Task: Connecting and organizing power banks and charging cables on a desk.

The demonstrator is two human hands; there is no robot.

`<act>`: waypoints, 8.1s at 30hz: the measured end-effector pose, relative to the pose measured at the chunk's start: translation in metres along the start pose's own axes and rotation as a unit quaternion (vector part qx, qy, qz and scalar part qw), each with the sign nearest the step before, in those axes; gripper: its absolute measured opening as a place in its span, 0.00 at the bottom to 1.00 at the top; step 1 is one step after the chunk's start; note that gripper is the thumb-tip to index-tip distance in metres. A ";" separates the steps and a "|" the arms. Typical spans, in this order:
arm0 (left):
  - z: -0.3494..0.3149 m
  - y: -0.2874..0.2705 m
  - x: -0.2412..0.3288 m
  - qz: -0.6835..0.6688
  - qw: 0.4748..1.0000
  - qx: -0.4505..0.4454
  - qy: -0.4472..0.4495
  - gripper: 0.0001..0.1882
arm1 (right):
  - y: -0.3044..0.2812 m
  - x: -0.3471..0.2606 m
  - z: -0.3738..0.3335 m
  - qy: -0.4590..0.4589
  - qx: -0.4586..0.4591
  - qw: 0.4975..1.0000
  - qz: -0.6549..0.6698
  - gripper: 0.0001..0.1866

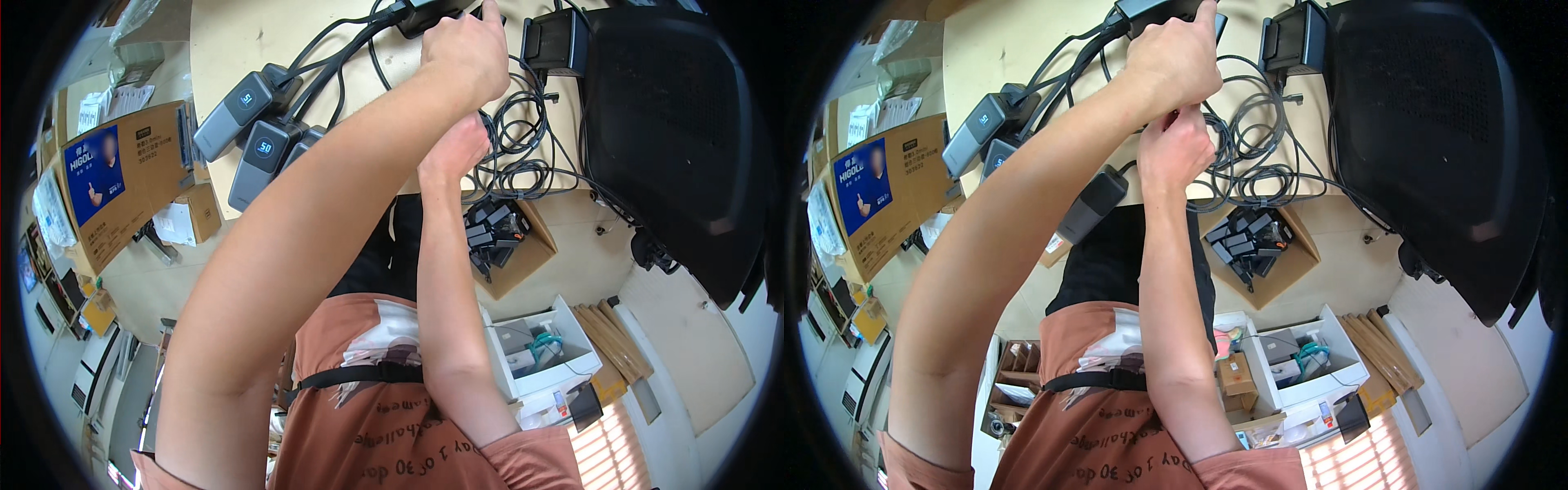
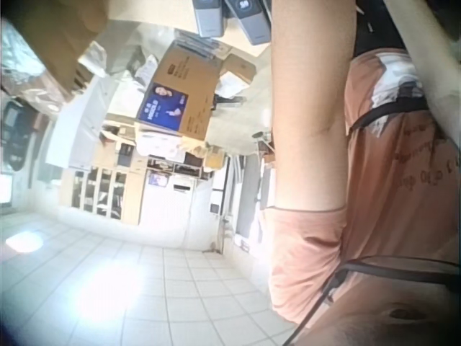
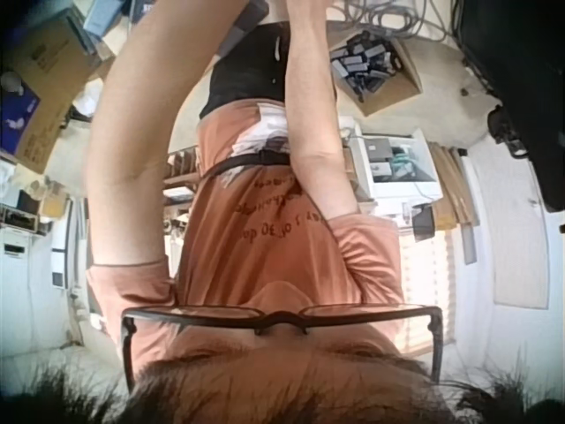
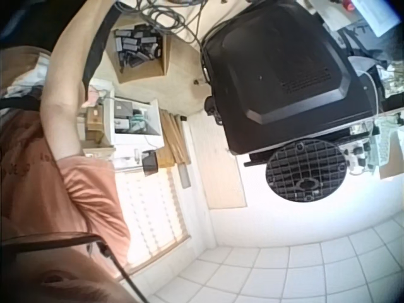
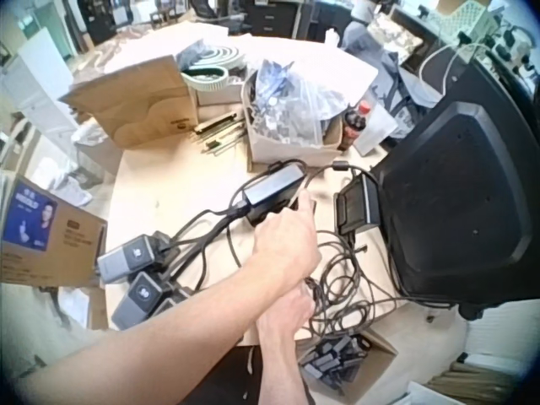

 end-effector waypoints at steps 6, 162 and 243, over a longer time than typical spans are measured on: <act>-0.006 -0.001 0.000 0.000 1.000 0.015 0.012 0.41 | -0.007 -0.005 0.004 0.024 -0.034 0.999 -0.024 0.09; -0.260 0.024 -0.110 -0.642 0.580 0.261 -0.427 0.38 | -0.251 0.000 -0.134 -0.344 -0.245 0.903 0.077 0.09; -0.269 -0.035 -0.084 -0.538 0.831 -0.026 -0.142 0.08 | -0.016 -0.001 -0.007 0.177 -0.014 0.968 0.180 0.14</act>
Point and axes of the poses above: each hand's wrist, its own z-axis towards the middle knuckle, its own y-axis out of the palm, x = y × z, the point moved 5 cm from there along z, towards the middle knuckle, and after that the axes turned 12 degrees about x, right-handed, at the moved point
